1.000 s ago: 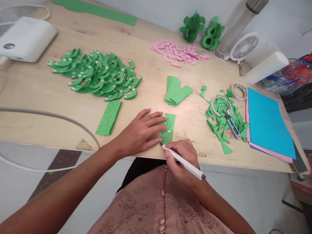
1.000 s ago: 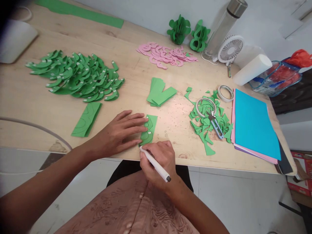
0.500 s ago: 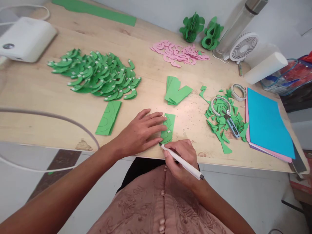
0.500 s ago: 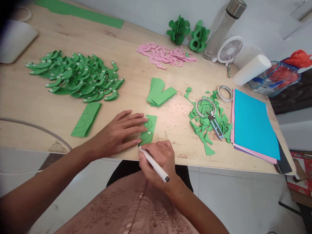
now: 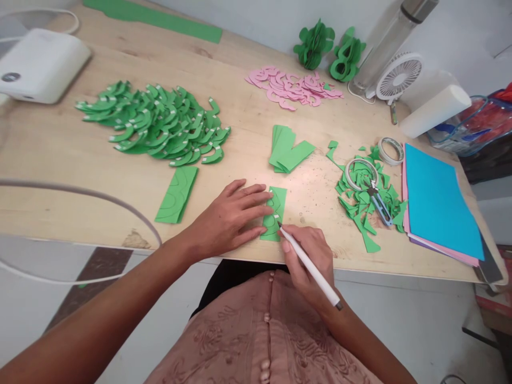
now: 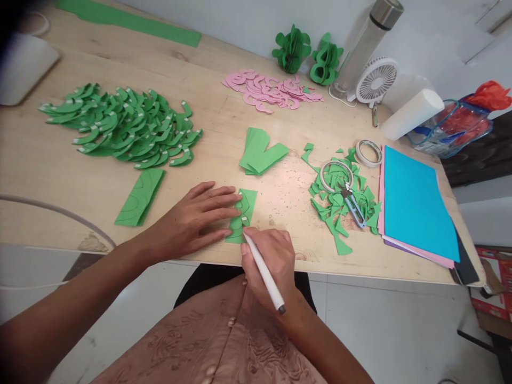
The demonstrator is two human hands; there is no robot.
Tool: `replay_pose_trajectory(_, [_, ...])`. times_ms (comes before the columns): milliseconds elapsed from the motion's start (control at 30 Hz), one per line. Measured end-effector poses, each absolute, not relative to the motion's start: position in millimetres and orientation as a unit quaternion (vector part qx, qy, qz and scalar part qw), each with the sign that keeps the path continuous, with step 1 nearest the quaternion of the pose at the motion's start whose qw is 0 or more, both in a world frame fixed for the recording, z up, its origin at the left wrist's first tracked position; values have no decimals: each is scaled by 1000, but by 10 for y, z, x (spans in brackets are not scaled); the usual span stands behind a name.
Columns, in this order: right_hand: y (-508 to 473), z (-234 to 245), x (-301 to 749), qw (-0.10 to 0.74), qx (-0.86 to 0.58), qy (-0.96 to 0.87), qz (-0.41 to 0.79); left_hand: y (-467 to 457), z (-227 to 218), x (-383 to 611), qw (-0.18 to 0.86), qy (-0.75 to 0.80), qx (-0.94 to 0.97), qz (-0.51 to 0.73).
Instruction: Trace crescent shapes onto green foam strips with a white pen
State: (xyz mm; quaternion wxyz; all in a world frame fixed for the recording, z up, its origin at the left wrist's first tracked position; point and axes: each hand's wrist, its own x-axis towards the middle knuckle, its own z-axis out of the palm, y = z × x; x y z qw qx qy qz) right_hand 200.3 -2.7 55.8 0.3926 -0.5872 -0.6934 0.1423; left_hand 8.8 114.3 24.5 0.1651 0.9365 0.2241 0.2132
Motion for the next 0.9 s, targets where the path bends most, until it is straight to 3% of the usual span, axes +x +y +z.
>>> replay_pose_trajectory(233, [-7,471,2000,346,-574,-740,61,1140,245,84,168,224,936,214])
replay_pose_trajectory(900, [-27,394,2001,364,-568,-738,15,1139,260,87,179,236,933,202])
